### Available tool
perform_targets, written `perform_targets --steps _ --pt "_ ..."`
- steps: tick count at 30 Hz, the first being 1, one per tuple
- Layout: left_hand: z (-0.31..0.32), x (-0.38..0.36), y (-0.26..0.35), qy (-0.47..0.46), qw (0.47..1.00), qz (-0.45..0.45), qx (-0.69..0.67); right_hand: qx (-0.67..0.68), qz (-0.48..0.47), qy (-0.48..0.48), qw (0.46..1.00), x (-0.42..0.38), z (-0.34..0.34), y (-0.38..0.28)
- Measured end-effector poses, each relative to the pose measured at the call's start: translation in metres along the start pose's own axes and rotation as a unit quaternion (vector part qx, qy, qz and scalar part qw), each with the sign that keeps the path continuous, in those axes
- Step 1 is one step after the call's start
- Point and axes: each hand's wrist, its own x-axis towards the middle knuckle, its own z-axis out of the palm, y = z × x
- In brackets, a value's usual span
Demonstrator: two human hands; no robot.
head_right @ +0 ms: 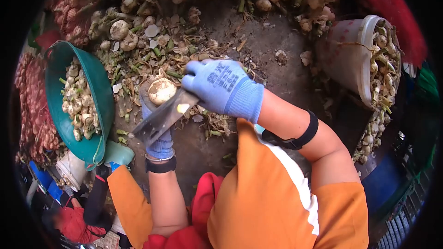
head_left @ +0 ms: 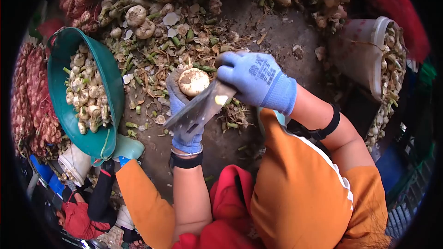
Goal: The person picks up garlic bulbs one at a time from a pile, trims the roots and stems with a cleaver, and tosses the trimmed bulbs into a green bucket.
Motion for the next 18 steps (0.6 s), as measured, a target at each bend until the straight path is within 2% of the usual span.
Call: perform_targets --steps 1,2,6,8,9,17,18 --pt "0.008 -0.003 0.001 0.007 0.947 0.158 0.279 0.011 0.006 -0.037 0.999 0.0 -0.004 -0.003" --pt "0.013 -0.004 0.001 0.01 0.795 0.301 0.527 0.011 0.007 -0.035 0.999 -0.001 -0.005 -0.002" --pt "0.006 -0.003 -0.01 0.051 0.81 0.316 0.491 0.031 0.0 -0.011 0.999 -0.003 -0.011 -0.004" --pt "-0.002 0.001 -0.018 0.053 0.854 0.288 0.429 0.039 -0.004 0.002 0.999 -0.006 -0.015 -0.004" --pt "-0.006 0.002 -0.018 0.037 0.8 0.303 0.517 0.032 0.006 -0.013 0.999 -0.007 -0.017 -0.002" --pt "0.012 -0.002 -0.019 0.019 0.813 0.294 0.502 0.007 0.021 -0.038 0.999 -0.009 -0.019 0.02" --pt "0.012 -0.005 -0.014 0.002 0.785 0.286 0.549 0.007 0.022 -0.036 0.999 -0.01 -0.016 0.025"
